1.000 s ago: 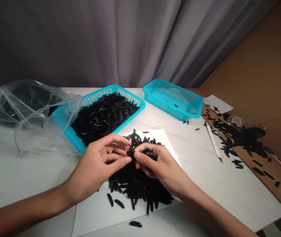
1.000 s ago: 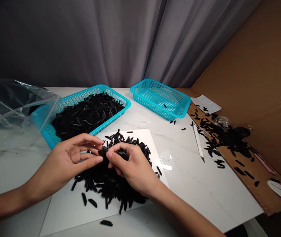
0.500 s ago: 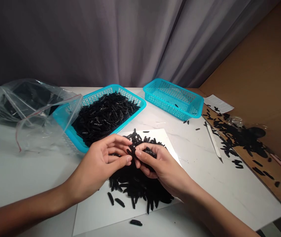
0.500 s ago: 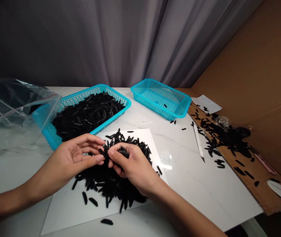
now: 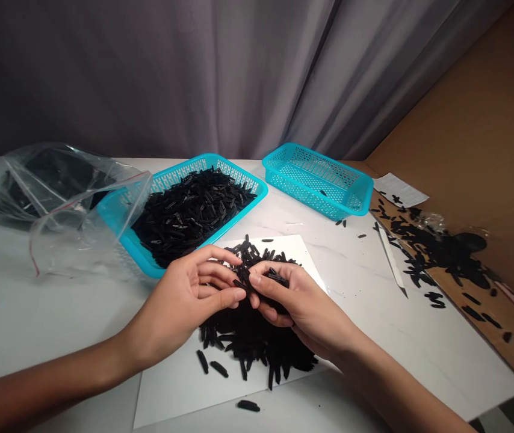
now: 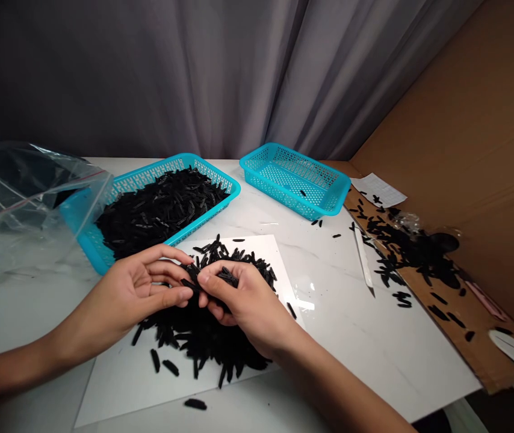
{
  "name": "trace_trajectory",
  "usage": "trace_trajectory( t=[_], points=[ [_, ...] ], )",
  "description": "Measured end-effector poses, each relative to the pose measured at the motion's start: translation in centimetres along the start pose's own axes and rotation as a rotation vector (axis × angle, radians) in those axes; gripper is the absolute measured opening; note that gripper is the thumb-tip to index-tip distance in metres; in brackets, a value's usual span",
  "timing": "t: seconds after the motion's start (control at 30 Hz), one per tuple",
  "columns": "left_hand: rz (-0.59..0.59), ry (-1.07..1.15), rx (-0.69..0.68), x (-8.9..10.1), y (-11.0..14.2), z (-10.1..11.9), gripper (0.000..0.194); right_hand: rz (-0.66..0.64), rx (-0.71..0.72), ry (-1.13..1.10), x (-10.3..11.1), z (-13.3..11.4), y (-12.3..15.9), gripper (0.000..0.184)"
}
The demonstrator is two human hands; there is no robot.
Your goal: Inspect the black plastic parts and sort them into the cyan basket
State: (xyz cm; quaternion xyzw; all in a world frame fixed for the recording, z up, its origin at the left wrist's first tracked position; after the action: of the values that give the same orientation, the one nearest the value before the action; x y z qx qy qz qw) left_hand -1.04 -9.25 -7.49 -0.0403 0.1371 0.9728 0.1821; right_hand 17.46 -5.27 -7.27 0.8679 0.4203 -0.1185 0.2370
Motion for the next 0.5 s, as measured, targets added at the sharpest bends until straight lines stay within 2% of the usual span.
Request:
trace_trajectory(
  t=[0.2,0.33,0.5],
  points=[
    [0.026,0.009,-0.004,-0.17,-0.18,0.00,0.033,0.010,-0.007,0.047,-0.02,-0.02,-0.02,0.035],
    [0.112,-0.038,-0.074,-0.27,-0.06,0.22,0.033,-0.003,-0.016,0.099,-0.03,-0.14,0.06,0.034],
    [0.155,-0.084,-0.137,-0.28,0.08,0.15,0.028,-0.009,-0.019,0.049,-0.31,-0.16,0.09,0.039]
  ],
)
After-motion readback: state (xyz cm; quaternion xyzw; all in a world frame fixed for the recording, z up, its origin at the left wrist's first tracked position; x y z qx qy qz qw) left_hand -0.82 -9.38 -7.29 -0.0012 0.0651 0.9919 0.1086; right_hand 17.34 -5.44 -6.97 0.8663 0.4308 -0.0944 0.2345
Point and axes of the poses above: each hand's wrist, its own y-axis away from the middle knuckle, its own x-axis out of the back of the hand, z = x × y, the point moved 1 cm from there along -y, towards the middle knuckle, and after that the axes turned 14 degrees about -z, right-handed, at the moved point
